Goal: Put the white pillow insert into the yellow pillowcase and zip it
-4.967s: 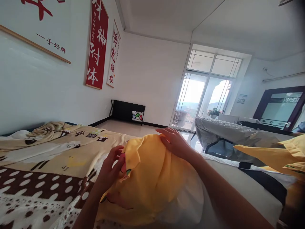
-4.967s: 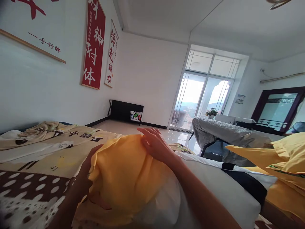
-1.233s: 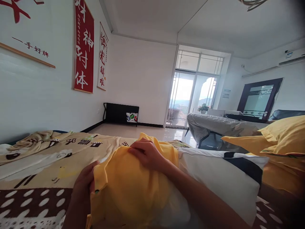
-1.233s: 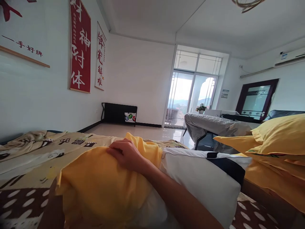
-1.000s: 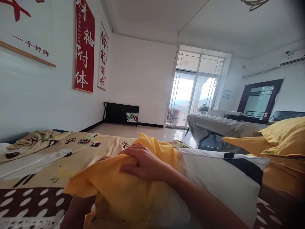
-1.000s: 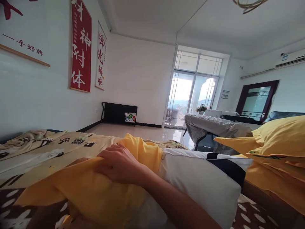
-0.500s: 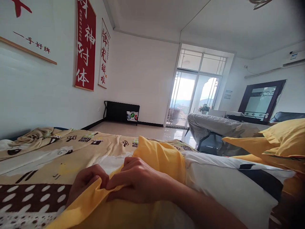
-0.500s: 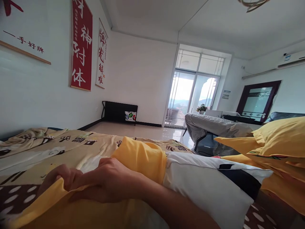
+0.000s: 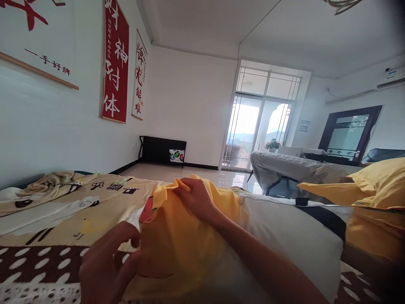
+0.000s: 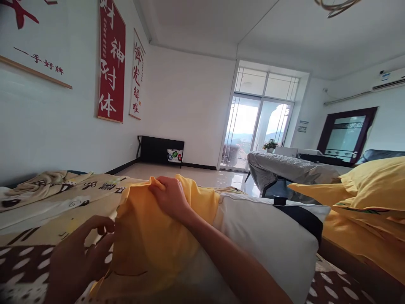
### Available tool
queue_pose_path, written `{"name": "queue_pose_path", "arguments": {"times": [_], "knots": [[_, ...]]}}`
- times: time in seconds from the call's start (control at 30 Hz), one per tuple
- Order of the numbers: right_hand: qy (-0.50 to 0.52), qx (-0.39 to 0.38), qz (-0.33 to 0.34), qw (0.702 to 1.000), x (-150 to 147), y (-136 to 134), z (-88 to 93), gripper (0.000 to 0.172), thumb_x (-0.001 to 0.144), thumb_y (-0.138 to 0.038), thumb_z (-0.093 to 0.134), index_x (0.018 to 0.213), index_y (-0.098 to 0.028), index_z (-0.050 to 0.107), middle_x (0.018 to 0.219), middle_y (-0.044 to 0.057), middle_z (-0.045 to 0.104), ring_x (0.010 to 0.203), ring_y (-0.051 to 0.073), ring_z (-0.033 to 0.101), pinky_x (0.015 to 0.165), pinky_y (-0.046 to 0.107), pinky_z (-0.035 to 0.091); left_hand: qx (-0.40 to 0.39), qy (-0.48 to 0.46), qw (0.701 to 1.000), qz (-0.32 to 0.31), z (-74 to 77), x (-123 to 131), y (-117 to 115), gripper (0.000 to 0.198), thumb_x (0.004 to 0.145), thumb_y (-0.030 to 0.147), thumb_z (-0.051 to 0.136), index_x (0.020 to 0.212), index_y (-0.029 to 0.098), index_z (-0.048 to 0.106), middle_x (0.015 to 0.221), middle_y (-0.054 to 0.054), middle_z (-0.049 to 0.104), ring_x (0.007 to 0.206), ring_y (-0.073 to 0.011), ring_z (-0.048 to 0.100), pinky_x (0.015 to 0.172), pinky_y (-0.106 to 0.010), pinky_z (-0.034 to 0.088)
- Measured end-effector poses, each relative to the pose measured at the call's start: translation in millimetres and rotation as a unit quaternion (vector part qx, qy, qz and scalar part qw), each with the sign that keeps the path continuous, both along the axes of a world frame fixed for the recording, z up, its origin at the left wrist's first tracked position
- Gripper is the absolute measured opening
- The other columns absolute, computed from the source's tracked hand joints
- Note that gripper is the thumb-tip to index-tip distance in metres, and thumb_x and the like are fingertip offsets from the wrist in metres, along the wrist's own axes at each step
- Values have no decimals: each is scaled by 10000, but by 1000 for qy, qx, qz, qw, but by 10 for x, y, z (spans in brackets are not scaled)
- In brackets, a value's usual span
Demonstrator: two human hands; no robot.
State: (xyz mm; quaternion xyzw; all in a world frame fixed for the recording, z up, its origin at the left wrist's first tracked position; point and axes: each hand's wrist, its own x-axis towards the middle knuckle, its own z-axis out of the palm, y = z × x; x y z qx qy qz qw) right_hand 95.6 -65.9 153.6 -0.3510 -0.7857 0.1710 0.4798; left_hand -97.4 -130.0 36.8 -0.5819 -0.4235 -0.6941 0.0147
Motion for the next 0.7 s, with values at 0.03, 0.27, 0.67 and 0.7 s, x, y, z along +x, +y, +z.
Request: {"name": "queue_pose_path", "arguments": {"times": [0.03, 0.27, 0.67, 0.7], "knots": [[2, 12, -3, 1000, 4, 19, 6, 299, 816, -345, 547, 593, -167, 459, 578, -50, 352, 582, 85, 325, 521, 231, 237, -16, 26, 999, 18, 24, 70, 91, 322, 726, 510, 604, 836, 207, 610, 743, -22, 606, 612, -159, 553, 516, -247, 432], [-64, 123, 41, 989, 4, -158, 64, 98, 824, -181, 471, 769, -180, 552, 765, -9, 557, 728, 118, 494, 673, 229, 371, -58, 48, 996, 54, 182, 414, 401, 225, 841, 366, 477, 844, 179, 603, 860, -100, 638, 843, -236, 619, 735, -332, 499], [-39, 116, 47, 991, -43, -117, -20, 303, 870, -334, 554, 617, -178, 491, 593, -43, 448, 596, 91, 404, 601, 218, 324, 54, 125, 986, 101, 47, 524, 415, 332, 813, 193, 399, 493, 202, 486, 441, -26, 547, 448, -161, 534, 406, -244, 311], [-44, 123, 42, 991, -38, -100, -20, 367, 878, -350, 543, 576, -178, 426, 568, -49, 391, 577, 86, 360, 583, 219, 302, 73, 120, 984, 108, 71, 540, 394, 325, 810, 181, 403, 493, 199, 475, 447, -25, 542, 448, -149, 519, 407, -239, 300]]}}
